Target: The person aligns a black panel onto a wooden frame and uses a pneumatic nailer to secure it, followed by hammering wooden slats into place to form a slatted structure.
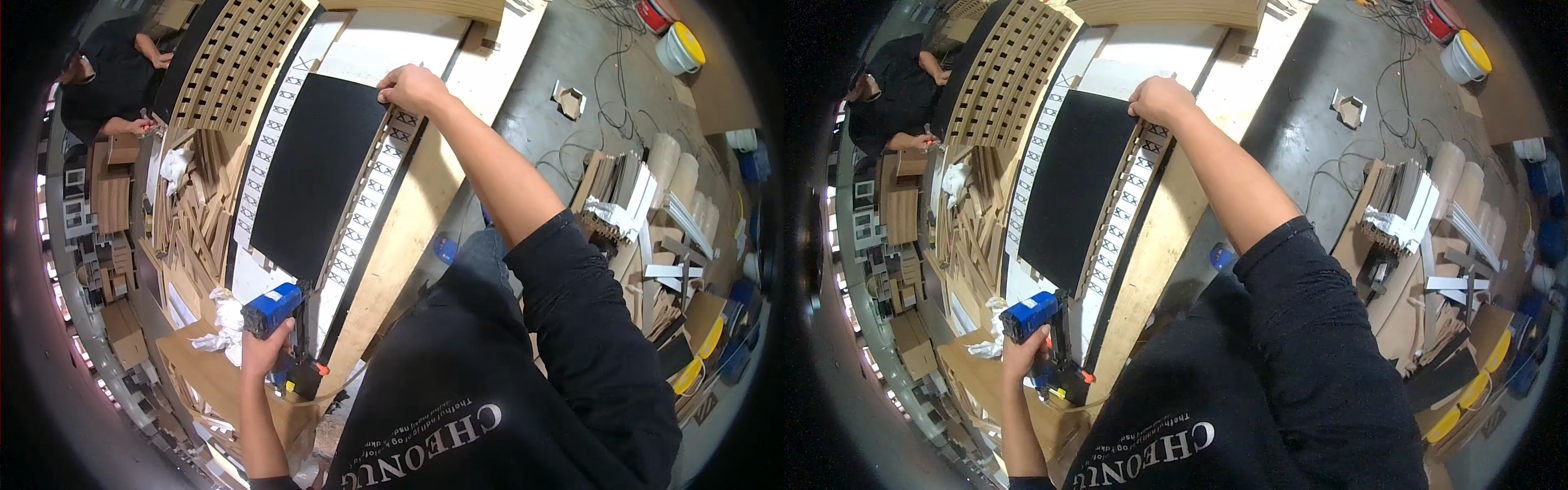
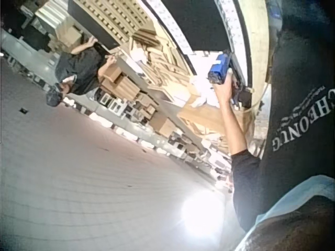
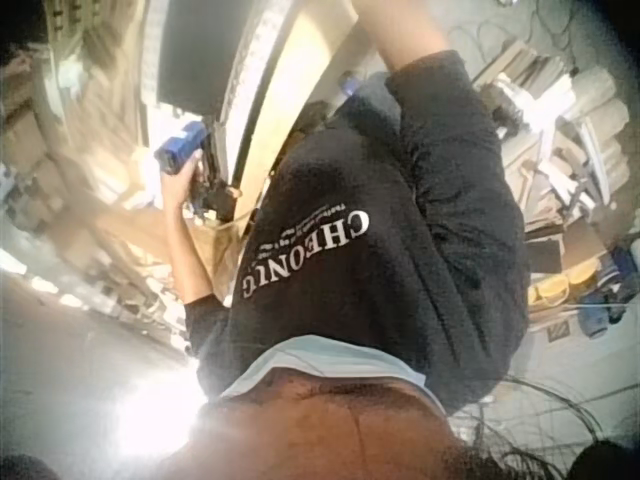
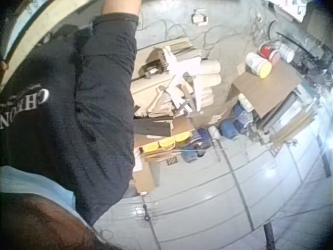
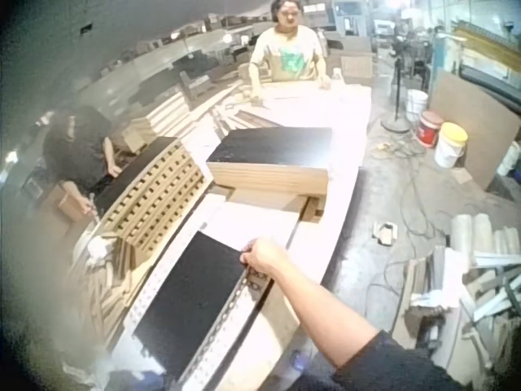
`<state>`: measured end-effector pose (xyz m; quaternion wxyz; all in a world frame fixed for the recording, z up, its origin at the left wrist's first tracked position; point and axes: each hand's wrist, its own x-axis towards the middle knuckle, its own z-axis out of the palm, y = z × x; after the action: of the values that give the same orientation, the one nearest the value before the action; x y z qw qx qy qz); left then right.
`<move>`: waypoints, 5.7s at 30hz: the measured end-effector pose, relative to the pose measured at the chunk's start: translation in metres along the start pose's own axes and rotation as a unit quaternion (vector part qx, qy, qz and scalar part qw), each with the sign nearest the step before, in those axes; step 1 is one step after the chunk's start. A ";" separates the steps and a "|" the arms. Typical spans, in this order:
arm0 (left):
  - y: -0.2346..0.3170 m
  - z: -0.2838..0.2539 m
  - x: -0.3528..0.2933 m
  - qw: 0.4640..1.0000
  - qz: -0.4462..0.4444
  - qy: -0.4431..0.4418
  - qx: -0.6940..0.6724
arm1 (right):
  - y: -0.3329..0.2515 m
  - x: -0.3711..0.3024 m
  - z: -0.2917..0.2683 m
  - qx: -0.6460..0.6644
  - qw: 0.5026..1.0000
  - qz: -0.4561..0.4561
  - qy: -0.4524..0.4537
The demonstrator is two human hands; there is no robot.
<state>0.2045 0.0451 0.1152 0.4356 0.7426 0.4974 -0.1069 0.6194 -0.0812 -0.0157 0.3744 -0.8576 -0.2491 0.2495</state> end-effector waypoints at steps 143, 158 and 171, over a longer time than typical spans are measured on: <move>0.116 0.038 0.070 0.993 0.077 -0.086 0.025 | 0.002 0.000 0.007 0.008 1.000 0.025 0.008; 0.133 0.042 0.073 0.992 0.096 -0.087 0.006 | 0.003 -0.001 0.005 0.015 0.999 0.034 -0.003; 0.140 0.047 0.084 0.990 0.079 -0.113 0.014 | 0.001 -0.003 0.002 0.019 0.999 0.030 -0.004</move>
<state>0.3744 0.0461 0.1135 0.4853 0.7691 0.3831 -0.1618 0.6162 -0.0822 -0.0176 0.3823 -0.8564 -0.2196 0.2685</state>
